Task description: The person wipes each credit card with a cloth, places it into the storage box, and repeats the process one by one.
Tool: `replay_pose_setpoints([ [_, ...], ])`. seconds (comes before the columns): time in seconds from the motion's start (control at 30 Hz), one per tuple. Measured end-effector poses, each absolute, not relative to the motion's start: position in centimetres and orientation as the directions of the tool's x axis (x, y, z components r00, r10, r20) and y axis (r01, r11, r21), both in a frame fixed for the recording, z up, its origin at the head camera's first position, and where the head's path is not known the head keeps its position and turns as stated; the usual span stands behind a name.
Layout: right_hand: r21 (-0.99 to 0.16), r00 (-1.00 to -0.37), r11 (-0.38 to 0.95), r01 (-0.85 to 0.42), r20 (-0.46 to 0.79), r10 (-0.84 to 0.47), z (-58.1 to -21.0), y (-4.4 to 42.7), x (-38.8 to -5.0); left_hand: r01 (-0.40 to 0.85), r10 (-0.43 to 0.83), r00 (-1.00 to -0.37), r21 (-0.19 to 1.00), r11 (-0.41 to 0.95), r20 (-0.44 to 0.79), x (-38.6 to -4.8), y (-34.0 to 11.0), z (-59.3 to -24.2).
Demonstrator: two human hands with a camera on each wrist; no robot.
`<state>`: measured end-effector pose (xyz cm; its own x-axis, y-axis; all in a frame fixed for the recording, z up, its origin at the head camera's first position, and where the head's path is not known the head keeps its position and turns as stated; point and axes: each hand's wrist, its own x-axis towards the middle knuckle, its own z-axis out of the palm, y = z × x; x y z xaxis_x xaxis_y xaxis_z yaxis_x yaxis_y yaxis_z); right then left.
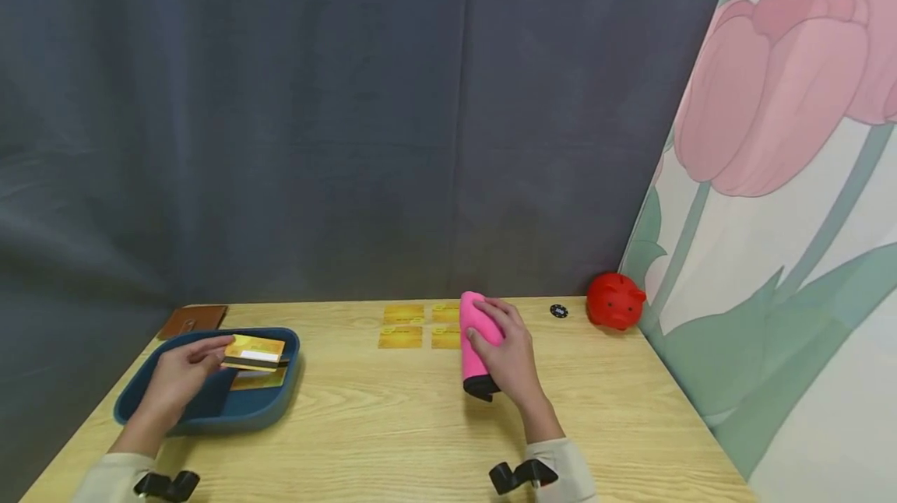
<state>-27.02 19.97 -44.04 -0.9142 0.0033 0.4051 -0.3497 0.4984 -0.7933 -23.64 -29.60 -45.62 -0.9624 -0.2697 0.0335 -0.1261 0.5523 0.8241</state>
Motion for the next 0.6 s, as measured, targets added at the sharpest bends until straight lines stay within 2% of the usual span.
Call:
replay_pose_setpoints([
  [0.37,-0.785,-0.912,0.510,-0.351,0.411,0.004,-44.1,20.0,-27.1,-0.124,-0.177,-0.984,0.843,0.523,-0.035,-24.6,-30.4,-46.1],
  [0.6,-0.801,-0.926,0.500,-0.329,0.379,-0.002,-44.3,19.9,-27.1,-0.144,-0.179,-0.982,0.829,0.541,-0.053,-24.7,-30.3,-46.4],
])
